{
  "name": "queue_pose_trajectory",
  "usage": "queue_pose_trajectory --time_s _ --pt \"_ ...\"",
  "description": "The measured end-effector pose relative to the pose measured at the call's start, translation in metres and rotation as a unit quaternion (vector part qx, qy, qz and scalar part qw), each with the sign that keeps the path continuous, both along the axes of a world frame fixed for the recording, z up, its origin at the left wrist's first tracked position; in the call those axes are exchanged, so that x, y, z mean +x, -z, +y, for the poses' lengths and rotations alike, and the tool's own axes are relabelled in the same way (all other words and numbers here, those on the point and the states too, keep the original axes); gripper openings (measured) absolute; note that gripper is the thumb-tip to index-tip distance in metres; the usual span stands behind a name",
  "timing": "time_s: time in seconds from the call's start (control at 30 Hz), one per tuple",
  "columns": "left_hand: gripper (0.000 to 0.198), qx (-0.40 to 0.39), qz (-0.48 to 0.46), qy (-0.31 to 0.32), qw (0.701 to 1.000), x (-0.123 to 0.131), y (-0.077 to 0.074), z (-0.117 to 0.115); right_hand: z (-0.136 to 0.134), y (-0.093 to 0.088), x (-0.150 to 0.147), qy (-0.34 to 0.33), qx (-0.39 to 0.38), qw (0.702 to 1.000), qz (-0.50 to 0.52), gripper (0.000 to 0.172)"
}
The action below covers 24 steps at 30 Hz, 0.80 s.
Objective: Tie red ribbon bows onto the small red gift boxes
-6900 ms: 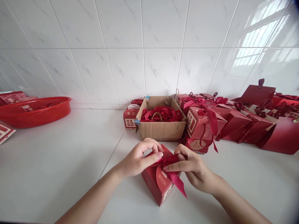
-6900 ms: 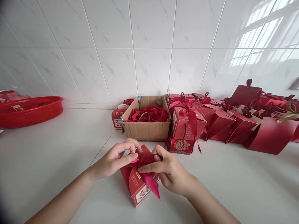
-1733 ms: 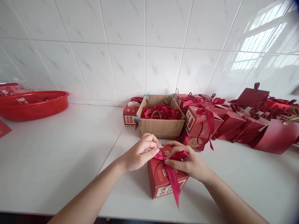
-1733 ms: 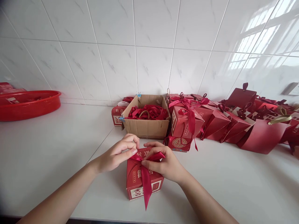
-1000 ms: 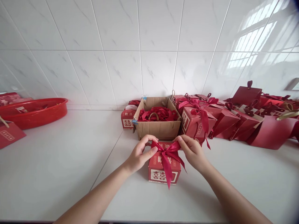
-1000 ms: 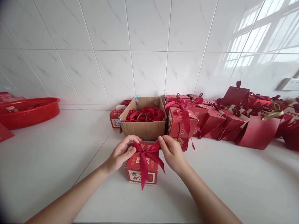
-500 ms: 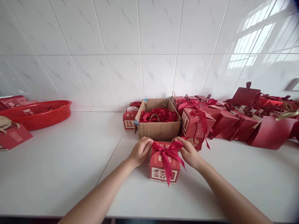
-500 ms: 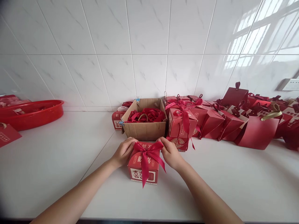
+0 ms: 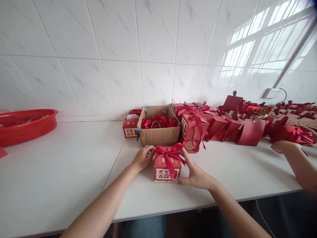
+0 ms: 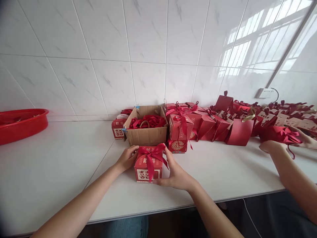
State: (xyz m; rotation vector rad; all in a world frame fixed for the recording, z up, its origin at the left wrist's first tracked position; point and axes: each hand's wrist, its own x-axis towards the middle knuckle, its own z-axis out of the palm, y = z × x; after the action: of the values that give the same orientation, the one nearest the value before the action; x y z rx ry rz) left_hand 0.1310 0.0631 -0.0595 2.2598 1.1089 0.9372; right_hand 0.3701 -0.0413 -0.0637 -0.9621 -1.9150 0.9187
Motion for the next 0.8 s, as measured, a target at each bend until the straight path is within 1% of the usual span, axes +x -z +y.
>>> queue_pose_trajectory --time_s 0.1,0.2,0.23,0.3,0.4,0.47,0.5,0.53,0.57,0.6,0.63,0.67,0.7,0.73,0.77,0.8 --pt "0.034 -0.006 0.012 0.004 1.0 -0.002 -0.001 -0.001 0.002 0.003 -0.011 0.037 0.01 0.999 0.034 0.102" --pt "0.036 -0.009 0.021 -0.007 1.0 -0.003 0.0 0.0 -0.01 0.002 -0.003 0.057 0.023 0.997 0.036 0.087" --pt "0.035 -0.01 0.022 -0.012 1.0 -0.004 0.001 0.0 -0.016 0.003 0.005 0.064 0.026 0.997 0.035 0.084" --pt "0.035 -0.013 0.024 -0.019 0.999 -0.004 0.004 0.002 -0.032 0.01 0.028 0.095 0.025 0.995 0.034 0.082" --pt "0.036 -0.024 0.027 -0.024 0.999 -0.003 0.009 0.004 -0.051 0.029 0.075 0.191 0.027 0.981 0.024 0.068" --pt "0.037 -0.032 0.028 -0.026 0.999 -0.002 0.012 0.005 -0.054 0.042 0.107 0.289 0.069 0.955 -0.01 0.068" --pt "0.037 -0.035 0.029 -0.028 0.999 -0.002 0.012 0.005 -0.053 0.047 0.121 0.355 0.099 0.929 -0.017 0.072" --pt "0.038 -0.038 0.029 -0.029 0.998 -0.002 0.013 0.006 -0.05 0.051 0.133 0.423 0.109 0.899 -0.023 0.079" --pt "0.038 -0.039 0.028 -0.032 0.998 -0.001 0.012 0.006 -0.046 0.055 0.141 0.485 0.111 0.867 -0.036 0.089" --pt "0.039 -0.041 0.028 -0.034 0.998 -0.001 0.012 0.006 -0.041 0.057 0.147 0.522 0.107 0.845 -0.05 0.1" --pt "0.039 -0.041 0.028 -0.037 0.998 -0.002 0.011 0.006 -0.036 0.058 0.15 0.532 0.096 0.838 -0.07 0.109" --pt "0.04 -0.041 0.029 -0.04 0.998 -0.002 0.011 0.006 -0.032 0.06 0.151 0.522 0.081 0.844 -0.097 0.112" --pt "0.04 -0.04 0.03 -0.043 0.998 -0.002 0.011 0.006 -0.028 0.061 0.15 0.495 0.062 0.856 -0.134 0.11" --pt "0.04 -0.039 0.031 -0.045 0.998 -0.003 0.011 0.006 -0.026 0.061 0.149 0.463 0.044 0.867 -0.18 0.104" --pt "0.04 -0.038 0.033 -0.048 0.998 -0.003 0.011 0.007 -0.025 0.062 0.147 0.436 0.026 0.87 -0.228 0.094" --pt "0.041 -0.037 0.036 -0.05 0.997 -0.004 0.012 0.008 -0.026 0.062 0.145 0.417 0.01 0.867 -0.274 0.083"
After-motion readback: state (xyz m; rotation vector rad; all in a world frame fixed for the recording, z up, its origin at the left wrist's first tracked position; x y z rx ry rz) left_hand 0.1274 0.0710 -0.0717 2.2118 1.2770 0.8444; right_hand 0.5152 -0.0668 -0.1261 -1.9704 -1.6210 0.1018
